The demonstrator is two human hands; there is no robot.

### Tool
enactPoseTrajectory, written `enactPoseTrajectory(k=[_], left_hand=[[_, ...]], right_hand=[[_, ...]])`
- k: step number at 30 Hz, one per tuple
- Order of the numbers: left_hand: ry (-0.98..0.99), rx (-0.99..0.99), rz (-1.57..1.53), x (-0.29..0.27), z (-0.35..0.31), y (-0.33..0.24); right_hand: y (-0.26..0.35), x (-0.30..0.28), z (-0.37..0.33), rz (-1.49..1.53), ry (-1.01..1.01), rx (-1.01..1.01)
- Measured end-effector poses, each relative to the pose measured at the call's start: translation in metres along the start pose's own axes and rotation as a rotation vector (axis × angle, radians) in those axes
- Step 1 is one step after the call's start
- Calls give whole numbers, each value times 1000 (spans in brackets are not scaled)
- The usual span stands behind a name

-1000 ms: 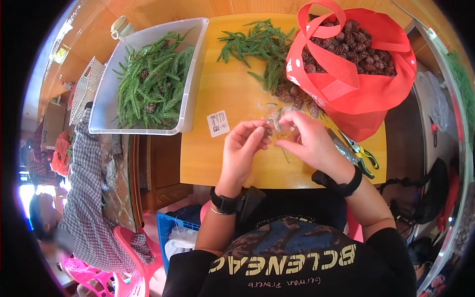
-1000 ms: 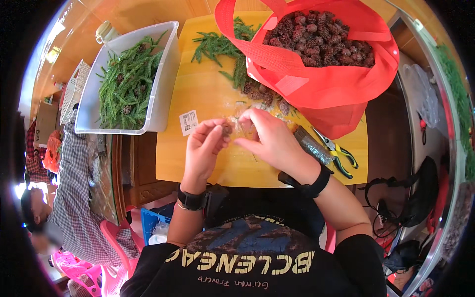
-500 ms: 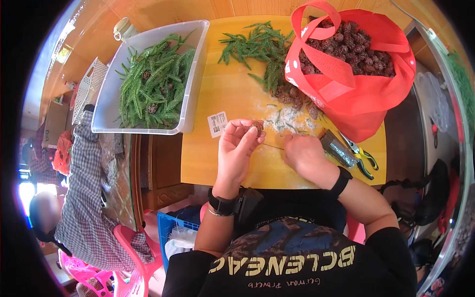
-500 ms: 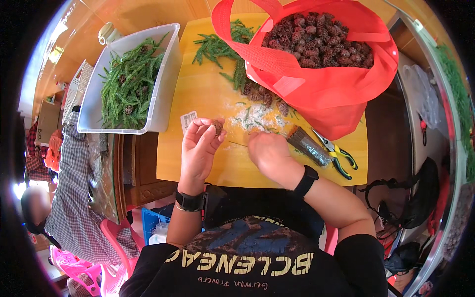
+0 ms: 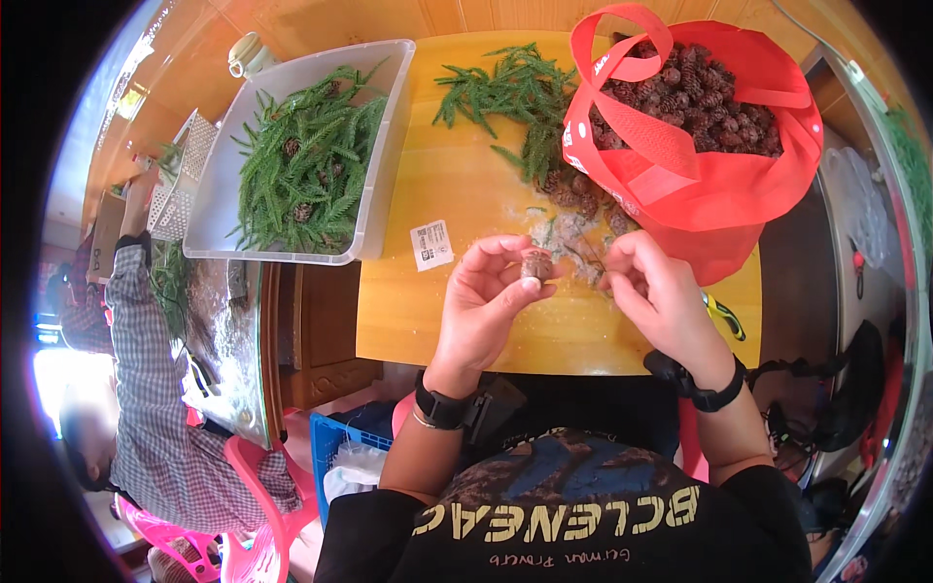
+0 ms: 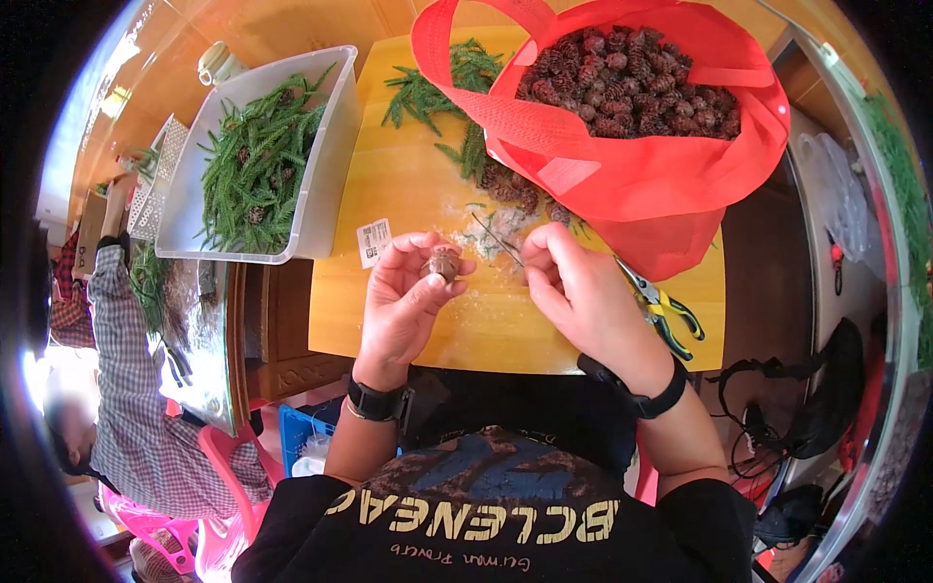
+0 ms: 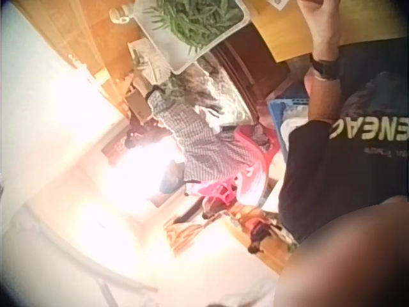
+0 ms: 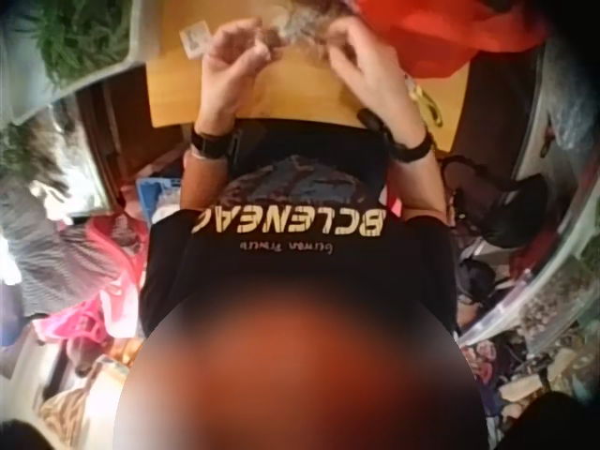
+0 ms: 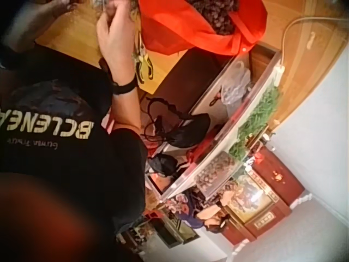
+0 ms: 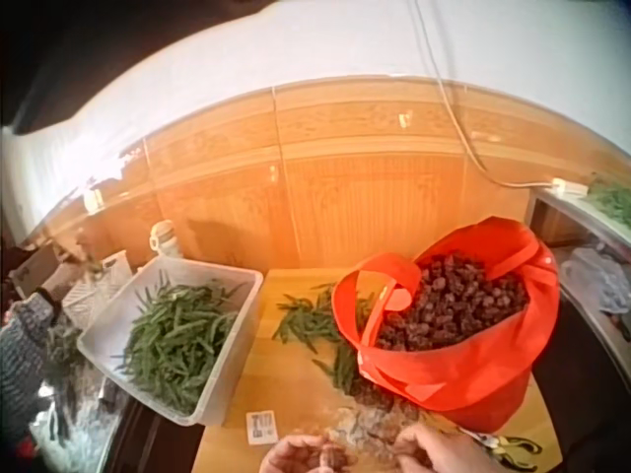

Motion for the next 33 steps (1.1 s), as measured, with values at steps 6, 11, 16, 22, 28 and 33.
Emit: enactPoseTrajectory(k=[6, 11, 16, 22, 28, 33], left_hand=[[54, -9, 44, 14, -3, 3], [75, 6, 80, 19, -3, 2], [97, 7, 106, 28, -3, 0], [157, 60, 146, 36, -2, 0], [136, -34, 142, 38, -5, 5], [186, -47, 84, 41, -5, 6]], right_hand=[[44, -8, -20, -38, -104, -241], [47, -7, -26, -166, -179, -348], [49, -10, -28, -199, -230, -364], [49, -12, -30, -219, -265, -375], [46, -15, -31, -211, -300, -357], [50, -16, -32, -227, -312, -381]])
Point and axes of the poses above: each hand's wrist, its own z-axis towards the middle knuckle, its own x-axis out of the palm, y = z × x, the point moved 8 cm from there along z, towards the middle knuckle, and after that the axes turned 14 degrees about x, right-handed, at the moved point
